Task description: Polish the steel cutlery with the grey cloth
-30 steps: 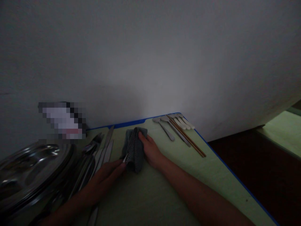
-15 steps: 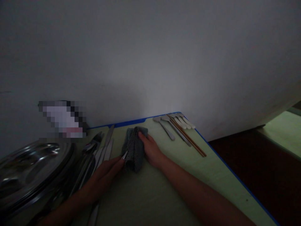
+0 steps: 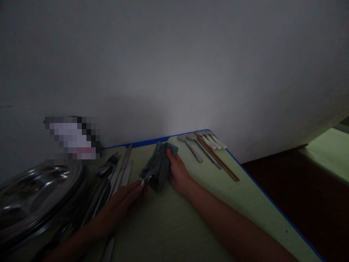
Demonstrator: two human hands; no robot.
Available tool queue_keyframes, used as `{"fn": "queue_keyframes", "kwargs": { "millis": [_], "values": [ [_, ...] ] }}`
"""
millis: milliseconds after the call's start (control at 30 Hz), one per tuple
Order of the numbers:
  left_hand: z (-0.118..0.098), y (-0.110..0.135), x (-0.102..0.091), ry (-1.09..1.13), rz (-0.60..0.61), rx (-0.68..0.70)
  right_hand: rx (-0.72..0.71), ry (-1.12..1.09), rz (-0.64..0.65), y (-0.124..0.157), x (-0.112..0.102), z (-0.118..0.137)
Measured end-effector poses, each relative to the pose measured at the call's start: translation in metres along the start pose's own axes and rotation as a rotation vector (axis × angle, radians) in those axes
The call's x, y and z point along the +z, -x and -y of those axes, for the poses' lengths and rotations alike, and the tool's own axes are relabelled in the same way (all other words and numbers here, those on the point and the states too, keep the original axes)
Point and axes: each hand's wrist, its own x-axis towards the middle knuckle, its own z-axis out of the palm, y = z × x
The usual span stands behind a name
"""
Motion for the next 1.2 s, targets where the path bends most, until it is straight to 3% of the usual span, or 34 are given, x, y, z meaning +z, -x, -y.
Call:
{"fn": "queue_keyframes", "kwargs": {
  "millis": [267, 533, 867, 1033, 1200],
  "values": [
    [-0.001, -0.001, 0.002, -0.170, 0.092, 0.102, -0.013, 0.120, 0.107, 0.005, 0.000, 0.004],
    [0.002, -0.007, 0.004, -0.146, -0.015, 0.031, -0.077, 0.406, 0.313, 0.007, -0.005, -0.002],
    [-0.001, -0.007, 0.004, -0.170, -0.062, 0.000, -0.156, 0.823, 0.478, 0.011, -0.005, 0.004],
    [0.000, -0.007, 0.005, -0.171, -0.064, -0.018, -0.176, 0.858, 0.513, 0.010, -0.005, 0.004],
    [-0.003, -0.007, 0.002, -0.137, -0.030, -0.006, -0.130, 0.744, 0.477, 0.012, -0.005, 0.002]
  ]
}}
